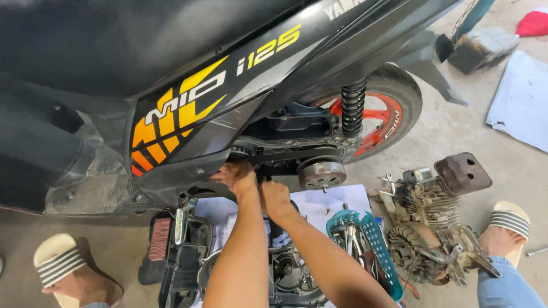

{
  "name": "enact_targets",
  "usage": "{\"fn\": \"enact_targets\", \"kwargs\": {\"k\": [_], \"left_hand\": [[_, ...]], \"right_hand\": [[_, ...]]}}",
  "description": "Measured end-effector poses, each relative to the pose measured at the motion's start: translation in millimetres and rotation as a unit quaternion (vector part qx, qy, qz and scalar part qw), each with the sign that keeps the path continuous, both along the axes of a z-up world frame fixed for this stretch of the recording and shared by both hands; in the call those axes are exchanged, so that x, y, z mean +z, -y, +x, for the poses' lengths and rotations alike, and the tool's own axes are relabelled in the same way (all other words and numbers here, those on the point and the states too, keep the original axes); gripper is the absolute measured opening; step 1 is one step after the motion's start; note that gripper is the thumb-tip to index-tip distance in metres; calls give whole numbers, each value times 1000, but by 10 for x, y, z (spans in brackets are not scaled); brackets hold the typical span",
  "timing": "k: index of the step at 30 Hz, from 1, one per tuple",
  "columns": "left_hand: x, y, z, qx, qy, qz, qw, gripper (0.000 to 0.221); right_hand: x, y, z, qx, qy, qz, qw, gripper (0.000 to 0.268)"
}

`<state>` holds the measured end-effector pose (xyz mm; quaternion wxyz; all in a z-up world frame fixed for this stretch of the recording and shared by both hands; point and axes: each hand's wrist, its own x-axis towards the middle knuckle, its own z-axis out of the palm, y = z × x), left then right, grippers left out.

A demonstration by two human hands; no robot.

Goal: Repairing the CVT transmission of a scooter by removing and inspecting the drive belt and variator components

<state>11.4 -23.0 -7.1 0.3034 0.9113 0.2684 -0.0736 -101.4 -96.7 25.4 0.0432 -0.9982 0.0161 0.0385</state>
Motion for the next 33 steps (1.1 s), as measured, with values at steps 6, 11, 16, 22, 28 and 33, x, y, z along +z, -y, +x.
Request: {"fn": "enact_targets", "kwargs": {"k": [6,11,16,22,28,33], "left_hand": [[-368,36,125,-69,-16,86,994,64],[-807,3,369,-88,-37,113,989,64],[-532,-8,168,-48,18,33,998,72],[-425,17,218,-16,38,-50,998,77],[-755,-10,464,43,66,-17,997,87],[-958,-125,510,14,120,40,992,85]], "right_hand": [[-209,74,143,-3,-16,96,995,15],[-34,297,-977,-11,-101,289,952,31],[-206,1000,-1290,-374,19,475,796,72],[915,1038,-888,-402,22,820,408,123],[334,1035,-504,-465,92,757,449,141],[-292,803,-577,-370,306,106,871,125]]}}
